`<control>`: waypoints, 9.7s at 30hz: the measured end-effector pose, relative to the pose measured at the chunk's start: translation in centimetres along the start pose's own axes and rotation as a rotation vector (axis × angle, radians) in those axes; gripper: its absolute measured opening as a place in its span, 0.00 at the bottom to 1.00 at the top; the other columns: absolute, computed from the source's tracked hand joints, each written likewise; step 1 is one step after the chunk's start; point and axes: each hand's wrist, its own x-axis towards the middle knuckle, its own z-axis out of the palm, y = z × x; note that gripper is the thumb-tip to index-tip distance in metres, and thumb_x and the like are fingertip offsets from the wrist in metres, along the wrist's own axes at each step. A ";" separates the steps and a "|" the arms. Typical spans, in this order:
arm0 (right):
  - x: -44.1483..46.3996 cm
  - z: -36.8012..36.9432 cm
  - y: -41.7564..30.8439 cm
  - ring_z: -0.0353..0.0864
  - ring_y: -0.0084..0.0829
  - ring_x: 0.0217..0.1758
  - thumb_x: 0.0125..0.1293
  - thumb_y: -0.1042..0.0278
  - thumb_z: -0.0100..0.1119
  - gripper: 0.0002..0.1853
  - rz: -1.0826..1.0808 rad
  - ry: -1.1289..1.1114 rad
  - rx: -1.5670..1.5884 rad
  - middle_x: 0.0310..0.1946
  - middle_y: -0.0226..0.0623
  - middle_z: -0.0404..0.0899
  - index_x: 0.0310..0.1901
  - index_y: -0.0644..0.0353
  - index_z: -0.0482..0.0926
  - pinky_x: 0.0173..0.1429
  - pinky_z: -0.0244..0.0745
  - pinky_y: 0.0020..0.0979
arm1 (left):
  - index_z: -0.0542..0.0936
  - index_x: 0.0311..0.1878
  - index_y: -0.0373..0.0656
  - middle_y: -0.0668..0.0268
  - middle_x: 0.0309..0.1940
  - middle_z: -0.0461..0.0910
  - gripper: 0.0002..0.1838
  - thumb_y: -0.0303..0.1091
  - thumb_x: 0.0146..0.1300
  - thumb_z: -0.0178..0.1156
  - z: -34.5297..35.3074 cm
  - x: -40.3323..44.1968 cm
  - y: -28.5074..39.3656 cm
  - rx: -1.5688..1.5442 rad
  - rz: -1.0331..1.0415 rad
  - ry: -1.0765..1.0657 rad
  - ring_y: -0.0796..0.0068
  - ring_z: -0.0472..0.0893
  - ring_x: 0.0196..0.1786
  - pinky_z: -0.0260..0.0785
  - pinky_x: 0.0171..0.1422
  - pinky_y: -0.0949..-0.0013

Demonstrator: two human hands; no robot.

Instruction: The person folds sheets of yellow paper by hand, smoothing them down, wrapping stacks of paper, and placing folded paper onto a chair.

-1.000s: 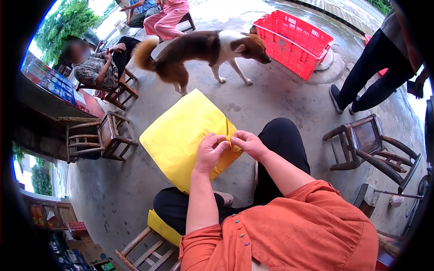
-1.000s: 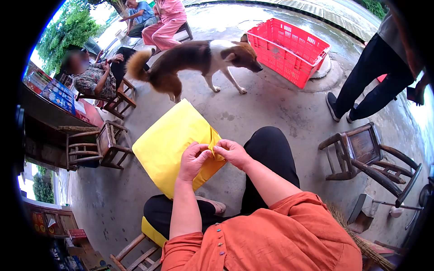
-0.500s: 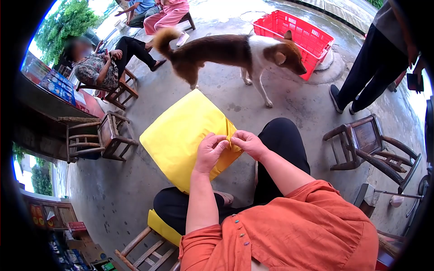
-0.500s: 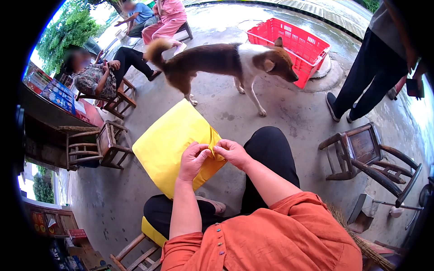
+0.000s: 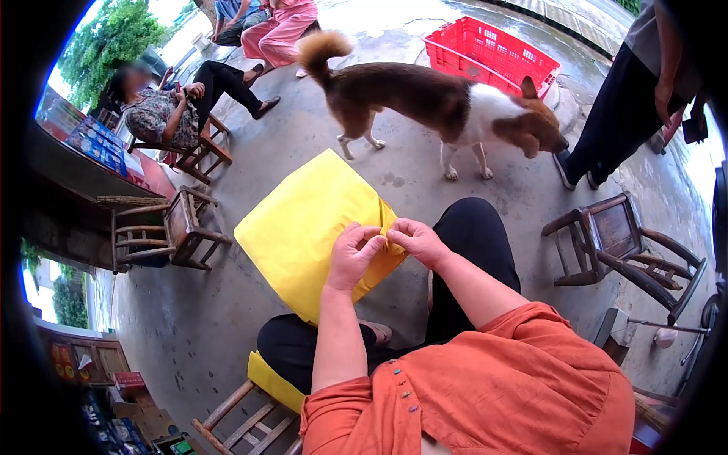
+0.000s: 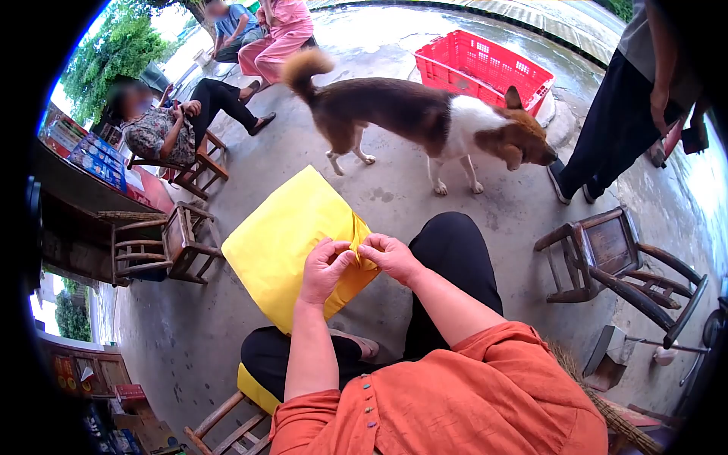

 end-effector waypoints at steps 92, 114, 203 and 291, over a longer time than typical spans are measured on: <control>5.9 -1.2 -4.3 0.72 0.37 0.72 0.59 0.80 0.69 0.11 -0.459 0.034 -0.628 0.56 0.34 0.82 0.41 0.52 0.86 0.74 0.68 0.34 | 0.85 0.43 0.43 0.61 0.43 0.86 0.10 0.21 0.57 0.67 -12.8 -11.8 -2.6 0.639 0.126 0.520 0.59 0.83 0.50 0.75 0.59 0.64; 3.5 -1.3 -4.6 0.57 0.50 0.82 0.58 0.69 0.75 0.30 -0.565 -0.240 -0.726 0.72 0.43 0.71 0.63 0.52 0.77 0.81 0.57 0.42 | 0.79 0.51 0.43 0.58 0.72 0.70 0.08 0.30 0.73 0.54 -12.4 -11.7 -6.7 -0.297 -0.096 0.528 0.62 0.64 0.78 0.55 0.81 0.59; 3.3 -3.6 -6.3 0.77 0.34 0.67 0.64 0.81 0.66 0.13 -0.348 -0.236 -0.554 0.55 0.33 0.86 0.48 0.57 0.88 0.72 0.70 0.34 | 0.88 0.50 0.41 0.64 0.51 0.86 0.12 0.21 0.64 0.68 -14.9 -12.8 -4.1 -0.107 -0.038 0.368 0.71 0.84 0.55 0.76 0.62 0.69; 2.6 -1.5 -1.0 0.76 0.44 0.61 0.52 0.87 0.64 0.19 -0.730 0.070 -0.632 0.56 0.41 0.77 0.45 0.56 0.78 0.68 0.72 0.34 | 0.80 0.35 0.43 0.61 0.41 0.80 0.07 0.27 0.53 0.69 1.0 0.0 0.5 0.762 0.464 0.185 0.56 0.80 0.46 0.75 0.51 0.57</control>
